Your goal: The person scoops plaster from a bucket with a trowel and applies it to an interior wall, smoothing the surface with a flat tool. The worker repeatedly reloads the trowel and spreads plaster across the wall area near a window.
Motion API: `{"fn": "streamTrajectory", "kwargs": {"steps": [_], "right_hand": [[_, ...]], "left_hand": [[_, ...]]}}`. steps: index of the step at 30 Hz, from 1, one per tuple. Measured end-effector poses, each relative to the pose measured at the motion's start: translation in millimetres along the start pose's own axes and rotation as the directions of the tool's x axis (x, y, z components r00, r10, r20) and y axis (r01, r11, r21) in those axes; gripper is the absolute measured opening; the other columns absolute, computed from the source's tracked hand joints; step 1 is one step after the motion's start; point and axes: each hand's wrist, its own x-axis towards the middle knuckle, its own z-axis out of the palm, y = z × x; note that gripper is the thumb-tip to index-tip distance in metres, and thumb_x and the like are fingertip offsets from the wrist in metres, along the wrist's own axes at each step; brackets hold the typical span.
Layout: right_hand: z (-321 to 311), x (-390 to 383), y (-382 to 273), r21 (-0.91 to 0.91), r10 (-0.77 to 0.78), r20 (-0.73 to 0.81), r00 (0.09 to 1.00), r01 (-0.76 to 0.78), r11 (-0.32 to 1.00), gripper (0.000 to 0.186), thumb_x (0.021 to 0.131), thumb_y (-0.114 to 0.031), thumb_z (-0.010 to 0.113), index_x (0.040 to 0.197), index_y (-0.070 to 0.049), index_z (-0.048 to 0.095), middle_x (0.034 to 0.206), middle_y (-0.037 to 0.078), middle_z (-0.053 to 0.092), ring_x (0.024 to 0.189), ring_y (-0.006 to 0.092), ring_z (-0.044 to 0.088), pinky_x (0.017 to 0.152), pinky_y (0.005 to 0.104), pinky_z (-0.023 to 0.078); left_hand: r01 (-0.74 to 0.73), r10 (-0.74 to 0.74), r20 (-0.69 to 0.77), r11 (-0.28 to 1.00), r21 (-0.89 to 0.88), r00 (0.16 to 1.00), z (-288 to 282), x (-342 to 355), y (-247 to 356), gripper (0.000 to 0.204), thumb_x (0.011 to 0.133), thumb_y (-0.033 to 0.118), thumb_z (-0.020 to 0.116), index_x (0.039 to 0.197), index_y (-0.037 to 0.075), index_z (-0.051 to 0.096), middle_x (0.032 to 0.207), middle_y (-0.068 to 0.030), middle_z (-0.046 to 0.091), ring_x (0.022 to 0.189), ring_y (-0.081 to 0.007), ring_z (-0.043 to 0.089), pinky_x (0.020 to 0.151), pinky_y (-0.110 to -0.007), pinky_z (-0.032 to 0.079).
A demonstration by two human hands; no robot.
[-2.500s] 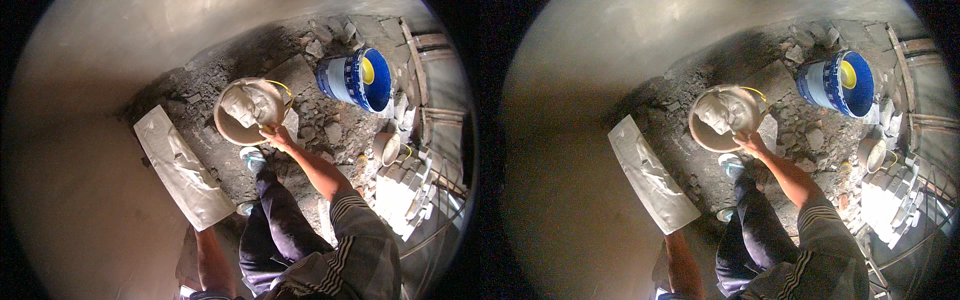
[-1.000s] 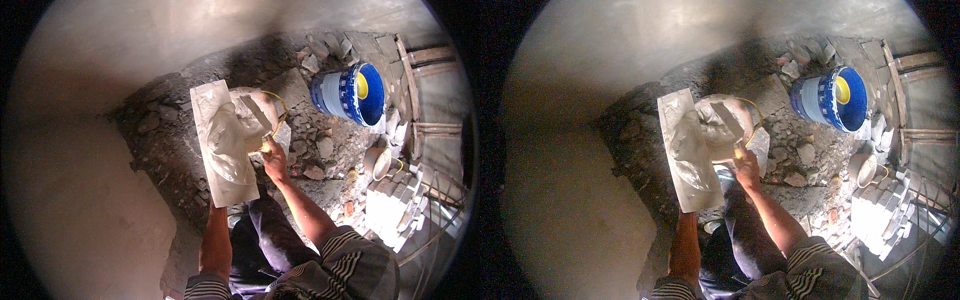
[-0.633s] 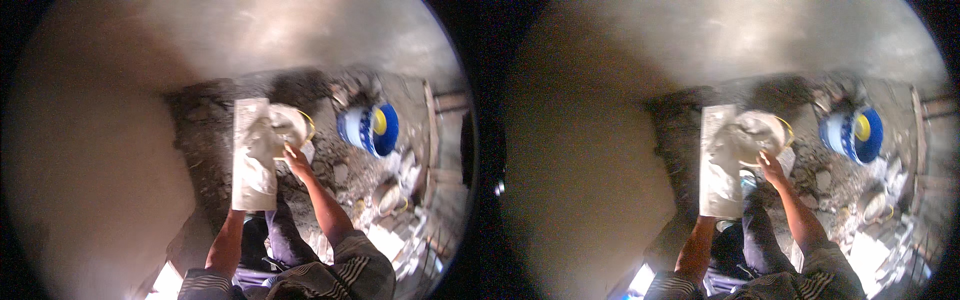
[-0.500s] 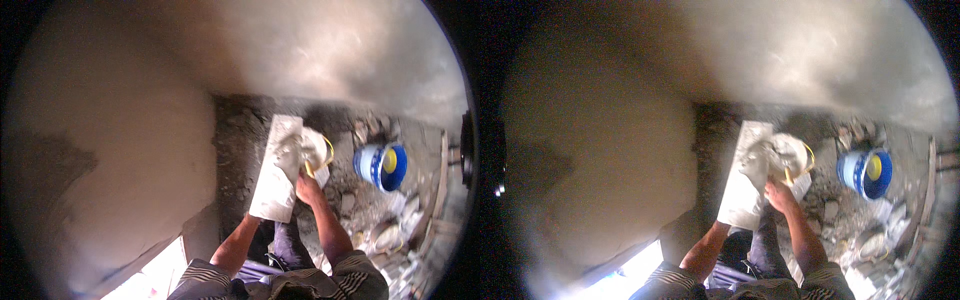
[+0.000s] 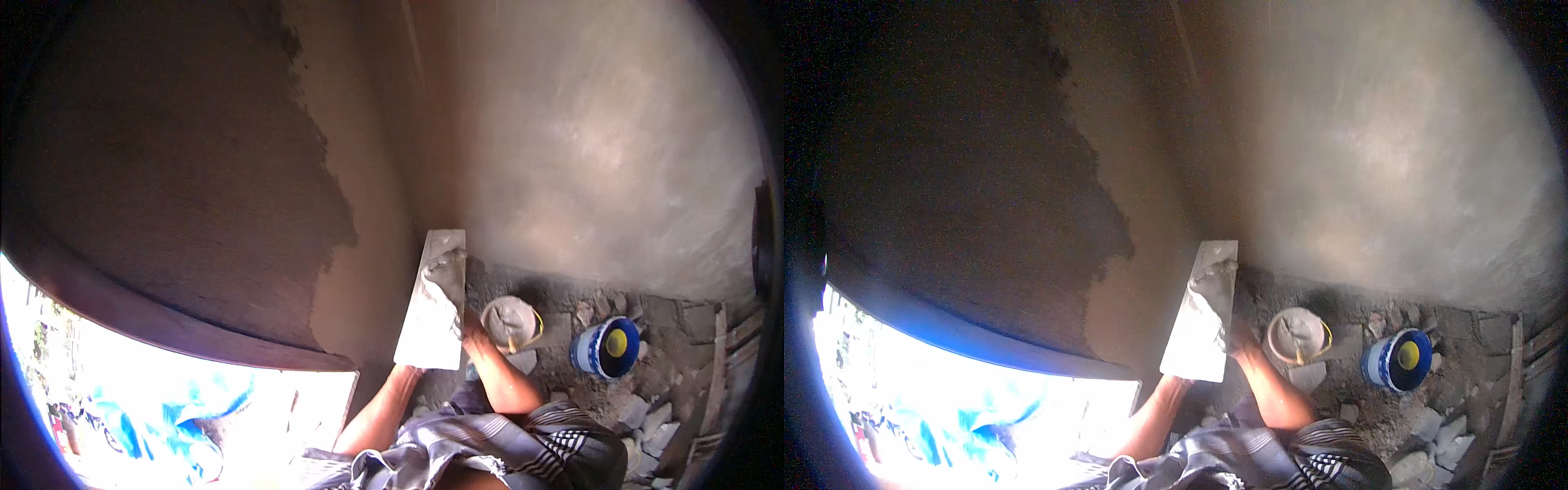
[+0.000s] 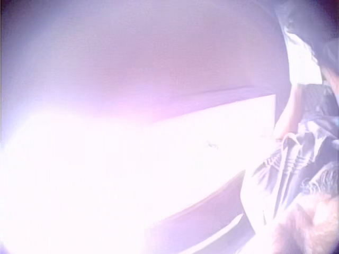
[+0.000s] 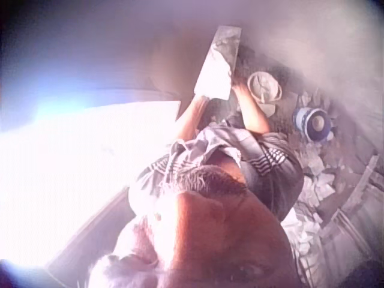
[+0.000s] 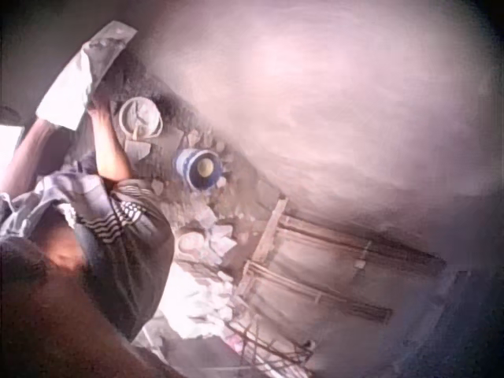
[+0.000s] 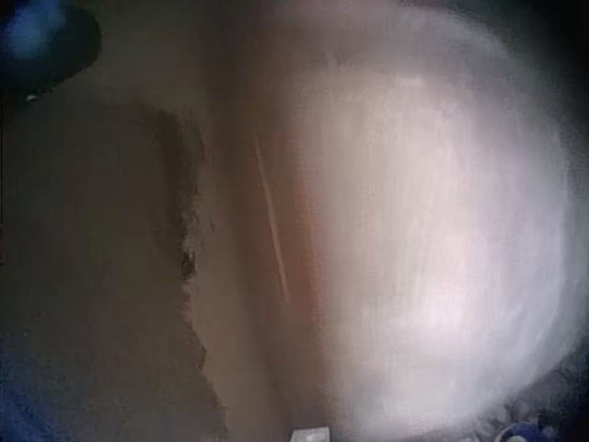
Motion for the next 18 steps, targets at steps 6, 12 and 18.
{"fn": "streamTrajectory", "kwargs": {"steps": [6, 12, 18], "right_hand": [[26, -20, -22, 0.275, -0.029, 0.176, 0.984, -0.021, 0.961, 0.04, 0.095, -0.025, 0.05, 0.13, -0.004, 0.049, 0.122, 0.011, 0.058, 0.107, 0.021, 0.058, 0.09, 0.0366, 0.05], [-20, -18, -2, 0.531, 0.161, 0.289, 0.944, -0.298, 0.794, 0.034, 0.094, -0.019, 0.053, 0.124, -0.003, 0.054, 0.117, 0.012, 0.061, 0.104, 0.0221, 0.061, 0.092, 0.0369, 0.051], [-59, 0, 46, 0.425, 0.212, 0.227, 0.951, -0.292, 0.857, 0.035, 0.096, -0.023, 0.05, 0.124, -0.003, 0.053, 0.121, 0.011, 0.059, 0.107, 0.0214, 0.06, 0.093, 0.0371, 0.051]], "left_hand": [[-0.005, 0.004, -0.067, 1.0, -0.025, 0.998, 36, -80, 5, 0.033, 0.095, 0.02, 0.049, 0.122, 0.0, 0.052, 0.102, -0.0103, 0.064, 0.087, -0.0186, 0.063, 0.072, -0.032, 0.055], [-0.166, 0.792, -0.207, 0.36, 0.918, 0.574, 19, -224, 3, 0.04, 0.098, 0.029, 0.038, 0.092, -0.001, 0.063, 0.081, -0.0084, 0.062, 0.066, -0.014, 0.053, 0.059, -0.026, 0.043], [0.177, 0.852, 0.481, -0.451, 0.875, -0.205, 81, -263, 178, 0.047, 0.102, 0.033, 0.027, 0.127, -0.002, 0.046, 0.129, -0.0224, 0.046, 0.117, -0.0345, 0.051, 0.097, -0.048, 0.042]]}}
